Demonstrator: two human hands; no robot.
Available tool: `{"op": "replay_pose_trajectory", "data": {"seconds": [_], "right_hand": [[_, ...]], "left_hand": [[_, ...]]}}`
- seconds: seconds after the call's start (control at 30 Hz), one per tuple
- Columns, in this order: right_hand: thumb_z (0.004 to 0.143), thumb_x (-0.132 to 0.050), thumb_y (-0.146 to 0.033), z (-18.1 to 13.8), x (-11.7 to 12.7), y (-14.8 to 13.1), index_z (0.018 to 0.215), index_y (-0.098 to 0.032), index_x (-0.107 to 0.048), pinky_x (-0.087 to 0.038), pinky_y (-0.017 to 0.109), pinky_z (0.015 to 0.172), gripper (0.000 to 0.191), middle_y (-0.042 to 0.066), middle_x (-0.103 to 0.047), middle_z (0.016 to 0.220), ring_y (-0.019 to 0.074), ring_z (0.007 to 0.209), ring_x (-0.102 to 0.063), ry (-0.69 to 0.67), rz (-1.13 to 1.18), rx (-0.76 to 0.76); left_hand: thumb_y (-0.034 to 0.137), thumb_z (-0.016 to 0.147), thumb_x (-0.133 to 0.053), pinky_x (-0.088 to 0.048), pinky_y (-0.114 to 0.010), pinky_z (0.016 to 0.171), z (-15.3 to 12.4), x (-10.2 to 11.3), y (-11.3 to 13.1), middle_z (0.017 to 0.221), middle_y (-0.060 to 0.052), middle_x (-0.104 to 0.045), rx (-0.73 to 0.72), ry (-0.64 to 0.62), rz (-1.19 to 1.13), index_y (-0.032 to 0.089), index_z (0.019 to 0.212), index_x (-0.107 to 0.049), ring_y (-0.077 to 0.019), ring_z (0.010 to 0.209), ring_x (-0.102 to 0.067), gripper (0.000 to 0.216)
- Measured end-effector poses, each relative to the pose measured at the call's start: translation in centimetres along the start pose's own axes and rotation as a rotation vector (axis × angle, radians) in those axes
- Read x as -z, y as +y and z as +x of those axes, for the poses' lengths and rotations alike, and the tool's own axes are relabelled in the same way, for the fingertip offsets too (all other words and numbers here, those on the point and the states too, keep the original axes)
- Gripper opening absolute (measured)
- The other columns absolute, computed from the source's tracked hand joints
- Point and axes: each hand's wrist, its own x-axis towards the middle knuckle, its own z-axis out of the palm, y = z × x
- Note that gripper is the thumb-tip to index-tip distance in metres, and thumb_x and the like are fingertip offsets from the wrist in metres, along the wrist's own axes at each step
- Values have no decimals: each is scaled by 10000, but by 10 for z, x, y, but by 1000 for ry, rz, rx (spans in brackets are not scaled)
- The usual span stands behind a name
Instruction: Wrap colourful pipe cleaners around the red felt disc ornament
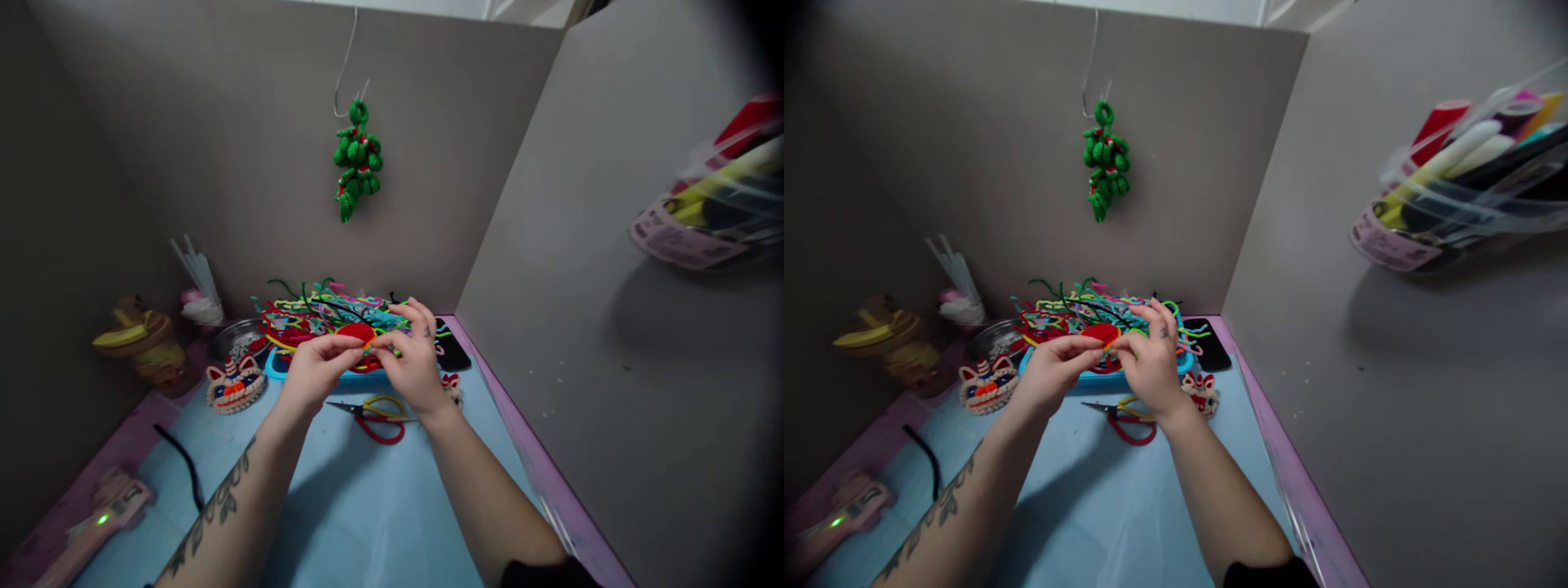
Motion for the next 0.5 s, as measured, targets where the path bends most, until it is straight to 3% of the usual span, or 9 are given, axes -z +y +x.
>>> {"op": "replay_pose_trajectory", "data": {"seconds": [0.17,0.3,0.5], "right_hand": [[769,-624,-195,-1,-2,2,683,-282,-678,-292,559,1060,133,39,-550,1078,283,1229,-369,-5,40,-53],[766,-644,-233,1,-2,4,763,-282,-677,-309,524,1063,60,41,-521,1128,270,1218,-379,-14,55,-43],[785,-638,-261,2,0,2,812,-259,-657,-357,456,1024,33,48,-507,1115,241,1153,-428,-21,78,-6]], "left_hand": [[288,550,-812,-444,-227,491,0,0,2,702,-62,-713,7,-17,-4,157,744,-731,-151,586,-620,249],[317,565,-812,-421,-203,456,4,6,-2,728,-55,-714,21,8,-35,155,800,-719,-123,552,-599,301],[268,501,-853,-508,-239,562,6,10,-3,698,-24,-686,14,-17,-151,137,795,-672,-112,560,-608,368]]}}
